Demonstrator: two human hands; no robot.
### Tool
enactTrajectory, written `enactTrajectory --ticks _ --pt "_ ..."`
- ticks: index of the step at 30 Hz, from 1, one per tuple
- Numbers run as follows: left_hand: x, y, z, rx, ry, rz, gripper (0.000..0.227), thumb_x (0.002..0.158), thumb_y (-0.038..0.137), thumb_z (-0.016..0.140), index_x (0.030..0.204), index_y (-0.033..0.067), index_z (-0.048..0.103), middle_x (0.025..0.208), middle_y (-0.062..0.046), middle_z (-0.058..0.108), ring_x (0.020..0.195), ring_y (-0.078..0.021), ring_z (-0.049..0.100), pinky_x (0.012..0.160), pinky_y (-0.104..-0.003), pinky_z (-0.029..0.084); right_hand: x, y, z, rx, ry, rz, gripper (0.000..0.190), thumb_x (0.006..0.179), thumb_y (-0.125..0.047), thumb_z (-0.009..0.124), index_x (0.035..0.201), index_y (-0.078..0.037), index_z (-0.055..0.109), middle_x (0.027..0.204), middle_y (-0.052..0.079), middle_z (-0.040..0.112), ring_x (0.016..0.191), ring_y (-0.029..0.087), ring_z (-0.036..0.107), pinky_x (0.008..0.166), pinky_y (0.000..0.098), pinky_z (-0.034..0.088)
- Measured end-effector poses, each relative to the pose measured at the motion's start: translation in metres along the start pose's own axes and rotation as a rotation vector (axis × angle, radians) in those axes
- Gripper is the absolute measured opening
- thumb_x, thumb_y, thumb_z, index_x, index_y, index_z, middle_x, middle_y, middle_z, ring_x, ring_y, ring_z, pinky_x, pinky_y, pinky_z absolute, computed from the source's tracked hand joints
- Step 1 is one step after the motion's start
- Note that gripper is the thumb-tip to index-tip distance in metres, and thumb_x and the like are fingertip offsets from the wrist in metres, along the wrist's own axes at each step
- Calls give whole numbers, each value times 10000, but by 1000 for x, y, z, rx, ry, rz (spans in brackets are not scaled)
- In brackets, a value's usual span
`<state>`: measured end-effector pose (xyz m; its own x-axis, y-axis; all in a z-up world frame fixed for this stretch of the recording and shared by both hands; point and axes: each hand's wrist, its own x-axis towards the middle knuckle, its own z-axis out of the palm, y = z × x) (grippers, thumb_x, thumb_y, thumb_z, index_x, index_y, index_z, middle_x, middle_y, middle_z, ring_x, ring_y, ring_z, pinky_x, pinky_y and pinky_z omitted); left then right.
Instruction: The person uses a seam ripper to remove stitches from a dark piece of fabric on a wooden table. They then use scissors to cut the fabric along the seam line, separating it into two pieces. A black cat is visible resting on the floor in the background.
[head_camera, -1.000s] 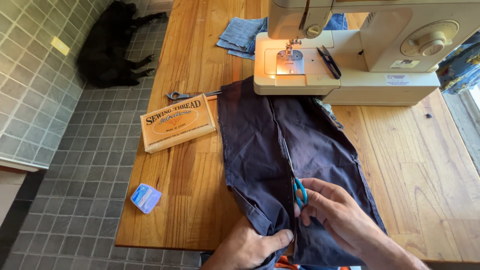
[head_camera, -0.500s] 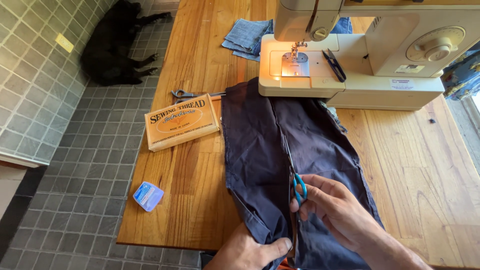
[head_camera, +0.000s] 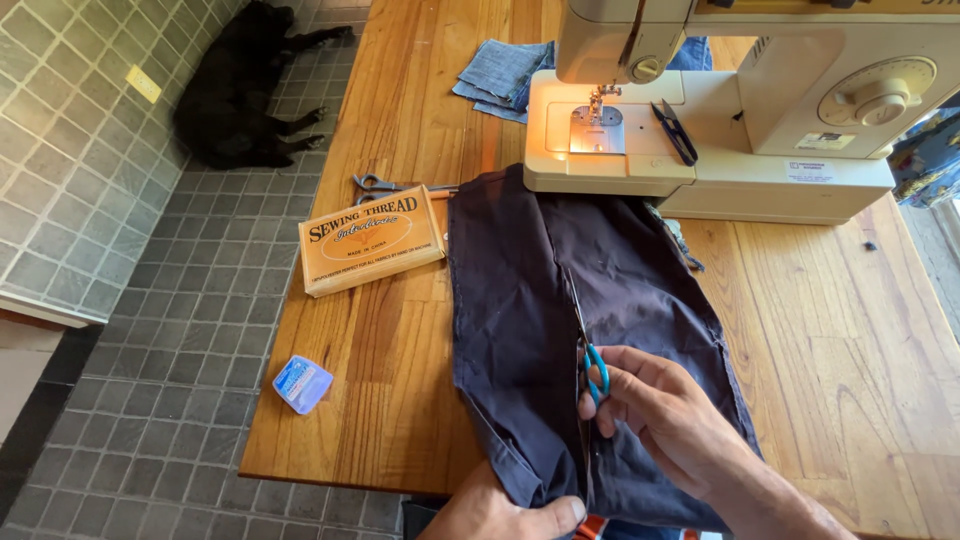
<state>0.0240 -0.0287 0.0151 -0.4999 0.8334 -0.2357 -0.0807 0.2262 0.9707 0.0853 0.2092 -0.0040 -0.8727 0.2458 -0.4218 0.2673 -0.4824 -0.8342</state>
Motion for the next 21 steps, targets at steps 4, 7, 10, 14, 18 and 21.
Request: enactTrajectory --ticks 4,7,10,14,18,21 --pt "-7 5 3 -24 -11 -218 923 888 384 750 1778 329 511 1774 174 642 1627 7 566 1339 -220 341 5 3 -5 40 23 17 379 1113 -175 715 1315 125 829 911 236 790 674 268 650 657 368 543" --pt "-9 -1 4 67 -22 -362 976 853 504 785 1784 420 505 1721 228 692 1555 42 636 1282 -188 422 4 1 -5 7 18 27 408 1086 -203 747 1319 117 843 878 209 775 636 243 614 626 352 514" --pt "-13 9 1 77 -29 -503 932 819 521 786 1731 455 604 1589 265 797 1409 84 726 1212 -144 489 3 2 -5 -27 1 25 419 1070 -196 761 1331 123 838 821 231 764 628 220 586 610 335 483" --pt "-13 30 -24 266 -121 -674 770 879 507 707 1641 405 694 1528 175 813 1360 -3 747 1201 -194 519 3 8 -11 -20 -11 56 420 1032 -131 795 1365 125 814 819 254 746 608 228 586 591 334 476" --pt "-20 43 -60 568 -263 -827 617 990 517 608 1570 335 712 1577 24 736 1447 -172 698 1242 -308 526 -4 1 -9 -44 -11 77 389 1061 -142 765 1326 136 823 824 261 766 628 238 605 579 333 480" --pt "-36 43 -88 893 -421 -958 525 1102 528 510 1499 264 730 1627 -127 660 1535 -340 650 1284 -422 533 -12 6 -13 -69 -42 149 397 1031 -140 806 1296 154 832 808 262 760 599 262 621 540 333 471"
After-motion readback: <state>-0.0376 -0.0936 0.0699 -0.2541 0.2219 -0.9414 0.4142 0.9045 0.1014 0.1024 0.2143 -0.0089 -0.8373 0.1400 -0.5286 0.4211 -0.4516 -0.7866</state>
